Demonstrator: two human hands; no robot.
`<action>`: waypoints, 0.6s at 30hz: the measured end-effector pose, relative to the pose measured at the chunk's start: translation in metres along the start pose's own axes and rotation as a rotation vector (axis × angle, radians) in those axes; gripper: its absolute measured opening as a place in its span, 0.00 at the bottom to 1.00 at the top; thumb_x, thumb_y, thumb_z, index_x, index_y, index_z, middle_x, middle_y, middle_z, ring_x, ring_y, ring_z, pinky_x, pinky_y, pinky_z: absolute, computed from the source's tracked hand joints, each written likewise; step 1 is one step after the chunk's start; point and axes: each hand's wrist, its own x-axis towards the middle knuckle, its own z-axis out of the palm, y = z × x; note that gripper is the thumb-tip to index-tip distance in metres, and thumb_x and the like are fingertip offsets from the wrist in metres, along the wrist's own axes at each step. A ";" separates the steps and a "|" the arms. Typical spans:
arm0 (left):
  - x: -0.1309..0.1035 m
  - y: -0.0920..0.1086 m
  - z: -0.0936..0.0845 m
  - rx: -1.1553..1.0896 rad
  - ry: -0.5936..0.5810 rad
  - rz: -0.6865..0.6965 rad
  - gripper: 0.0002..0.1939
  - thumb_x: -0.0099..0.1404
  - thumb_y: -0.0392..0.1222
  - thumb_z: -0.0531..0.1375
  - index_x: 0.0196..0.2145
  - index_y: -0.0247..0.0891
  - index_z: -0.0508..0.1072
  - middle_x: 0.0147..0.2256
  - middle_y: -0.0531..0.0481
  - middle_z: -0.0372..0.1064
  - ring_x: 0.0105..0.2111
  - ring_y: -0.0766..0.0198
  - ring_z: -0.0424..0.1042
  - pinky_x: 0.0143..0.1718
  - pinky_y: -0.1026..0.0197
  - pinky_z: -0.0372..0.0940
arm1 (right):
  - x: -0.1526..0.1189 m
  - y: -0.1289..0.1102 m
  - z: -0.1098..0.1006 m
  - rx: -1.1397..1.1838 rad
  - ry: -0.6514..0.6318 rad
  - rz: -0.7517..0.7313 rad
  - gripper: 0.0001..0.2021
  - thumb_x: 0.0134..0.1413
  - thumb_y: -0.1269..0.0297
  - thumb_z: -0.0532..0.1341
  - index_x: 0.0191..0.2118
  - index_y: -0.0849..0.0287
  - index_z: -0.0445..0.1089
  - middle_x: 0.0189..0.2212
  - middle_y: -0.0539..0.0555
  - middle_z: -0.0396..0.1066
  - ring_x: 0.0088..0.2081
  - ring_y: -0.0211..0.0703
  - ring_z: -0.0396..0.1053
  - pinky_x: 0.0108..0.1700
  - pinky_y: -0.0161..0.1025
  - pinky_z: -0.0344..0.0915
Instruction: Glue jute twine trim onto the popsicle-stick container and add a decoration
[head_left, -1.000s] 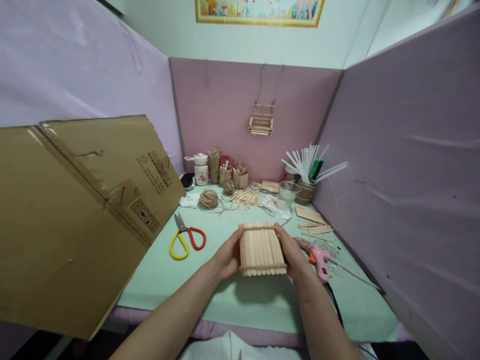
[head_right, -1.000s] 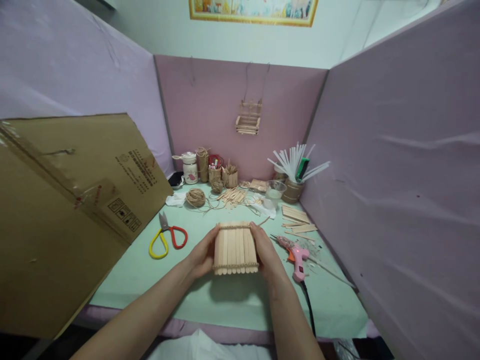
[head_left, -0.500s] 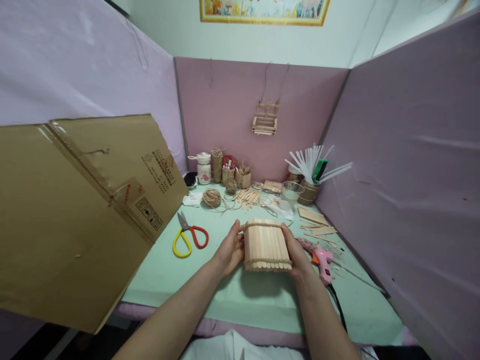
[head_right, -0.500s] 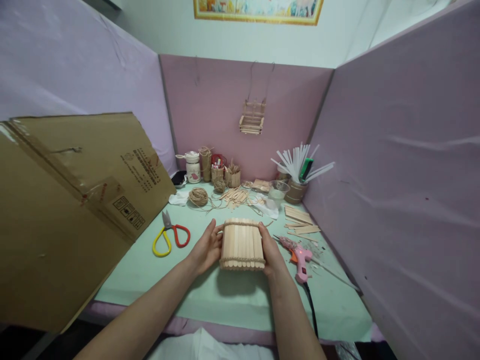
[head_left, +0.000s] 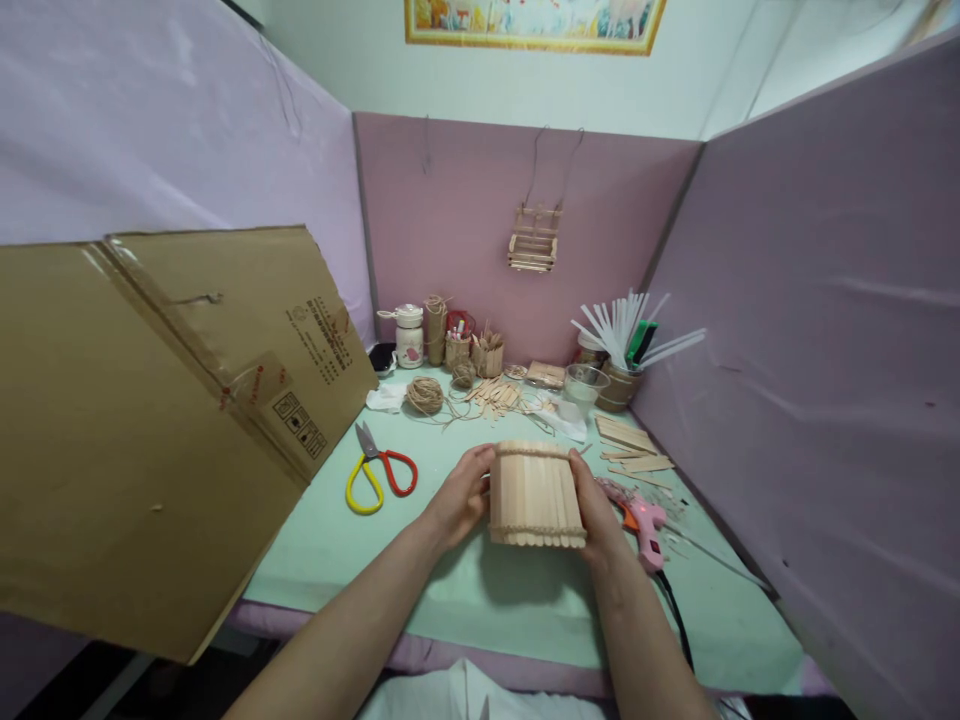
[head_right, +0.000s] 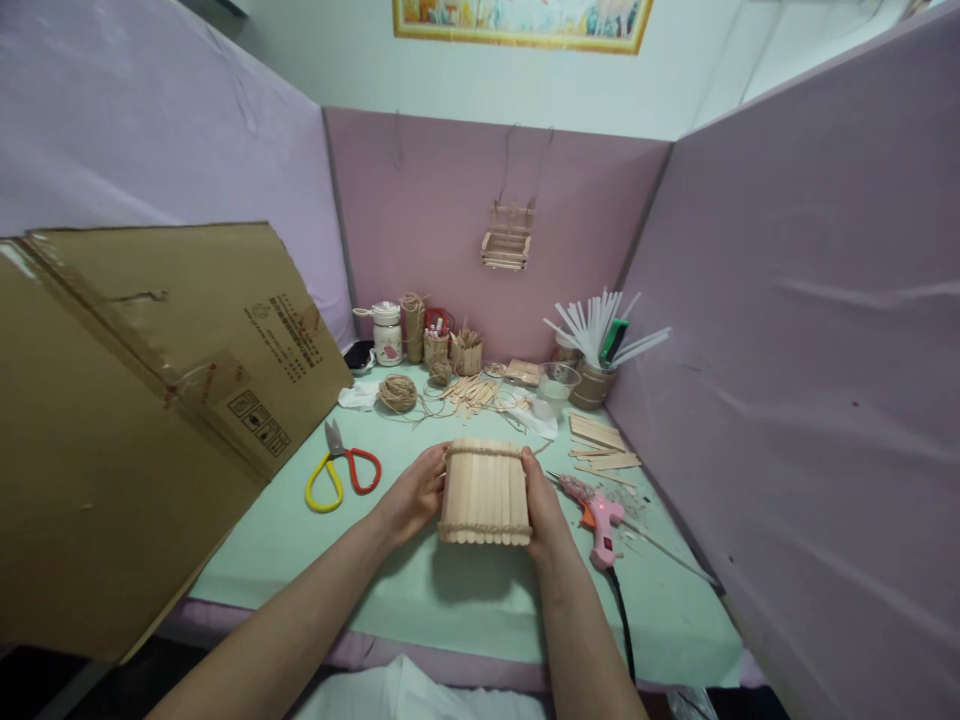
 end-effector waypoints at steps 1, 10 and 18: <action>-0.002 0.001 0.001 0.046 0.008 0.022 0.29 0.53 0.50 0.67 0.50 0.42 0.65 0.44 0.46 0.69 0.44 0.57 0.69 0.44 0.59 0.61 | -0.003 0.001 0.002 0.012 0.005 0.022 0.19 0.49 0.46 0.61 0.38 0.57 0.71 0.32 0.54 0.79 0.39 0.52 0.76 0.37 0.43 0.71; -0.018 0.016 0.007 0.270 -0.053 0.077 0.42 0.49 0.48 0.70 0.58 0.44 0.58 0.45 0.43 0.68 0.46 0.50 0.69 0.45 0.53 0.63 | -0.023 -0.003 0.009 0.125 -0.093 -0.039 0.30 0.47 0.50 0.65 0.54 0.52 0.58 0.38 0.54 0.76 0.38 0.51 0.75 0.36 0.44 0.70; -0.025 0.011 0.012 0.314 -0.054 0.199 0.39 0.50 0.46 0.70 0.57 0.42 0.60 0.51 0.42 0.67 0.50 0.50 0.68 0.48 0.54 0.64 | -0.028 -0.002 0.003 0.043 -0.252 -0.148 0.45 0.43 0.48 0.68 0.64 0.50 0.47 0.52 0.58 0.70 0.50 0.53 0.70 0.51 0.50 0.66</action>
